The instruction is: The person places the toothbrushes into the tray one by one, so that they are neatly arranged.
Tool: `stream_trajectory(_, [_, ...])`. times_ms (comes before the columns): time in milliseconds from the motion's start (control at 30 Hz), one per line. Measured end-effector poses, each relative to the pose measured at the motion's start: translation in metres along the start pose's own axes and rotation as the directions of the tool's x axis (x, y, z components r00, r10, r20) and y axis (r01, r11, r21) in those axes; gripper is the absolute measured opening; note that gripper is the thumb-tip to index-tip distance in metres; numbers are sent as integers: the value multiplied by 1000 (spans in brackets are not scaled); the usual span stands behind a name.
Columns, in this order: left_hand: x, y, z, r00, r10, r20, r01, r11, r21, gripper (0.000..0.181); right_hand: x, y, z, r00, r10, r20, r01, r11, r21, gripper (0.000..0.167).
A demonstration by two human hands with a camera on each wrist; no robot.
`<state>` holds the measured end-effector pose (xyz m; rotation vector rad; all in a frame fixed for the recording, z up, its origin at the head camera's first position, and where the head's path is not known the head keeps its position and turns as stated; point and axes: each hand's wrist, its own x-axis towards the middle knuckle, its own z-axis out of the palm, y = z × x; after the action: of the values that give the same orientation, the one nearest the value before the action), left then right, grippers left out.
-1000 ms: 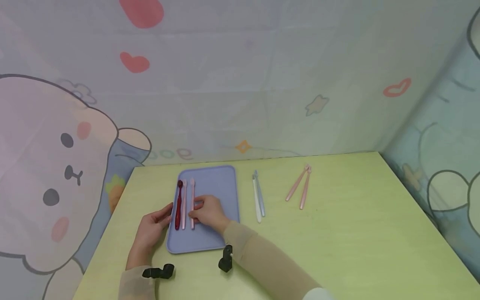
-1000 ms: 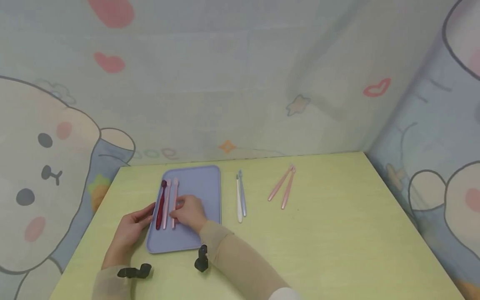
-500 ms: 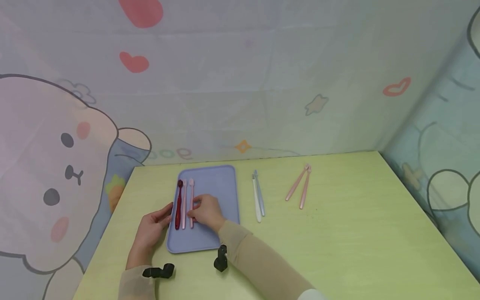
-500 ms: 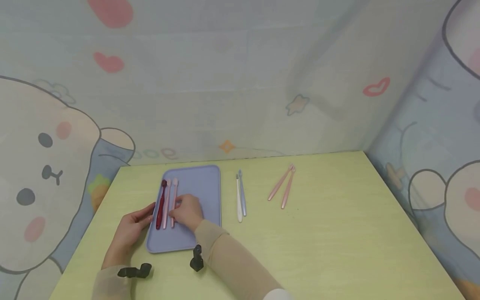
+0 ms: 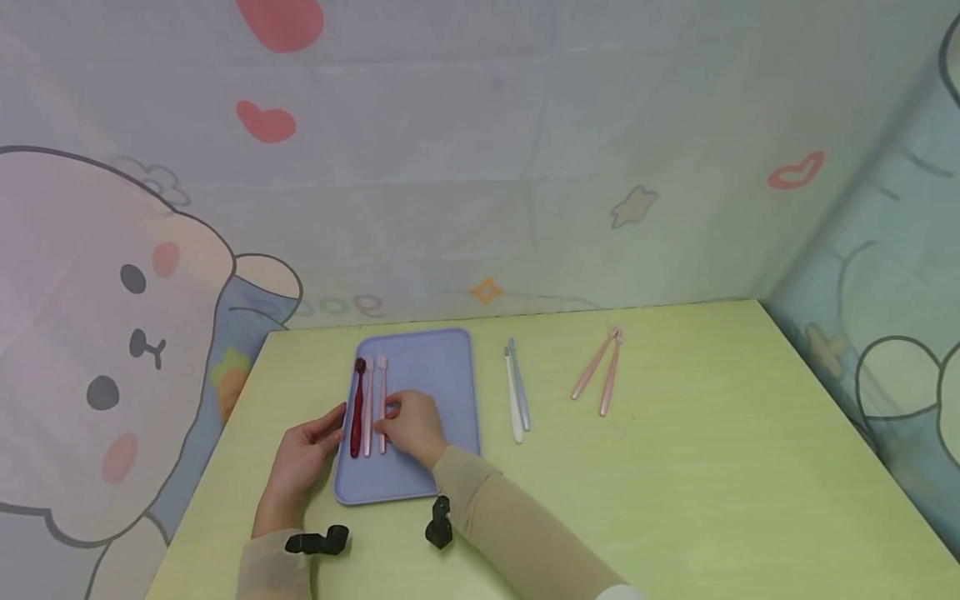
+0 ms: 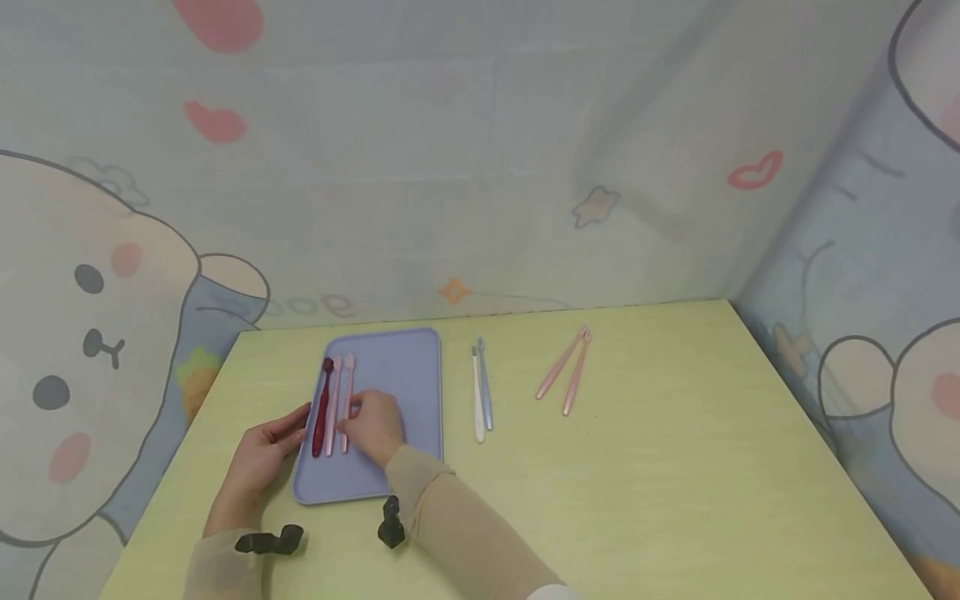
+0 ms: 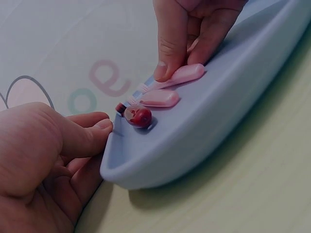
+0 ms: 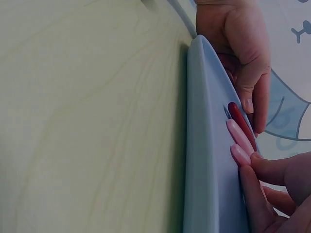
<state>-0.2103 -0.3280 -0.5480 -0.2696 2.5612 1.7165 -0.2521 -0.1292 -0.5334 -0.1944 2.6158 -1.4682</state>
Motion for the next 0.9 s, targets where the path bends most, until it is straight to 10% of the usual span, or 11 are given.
stream_trajectory(900, [-1,2,0,1000,-10,12,10,1000,-1,49,-8,2,-9,999,-18,35,15,997,76,39])
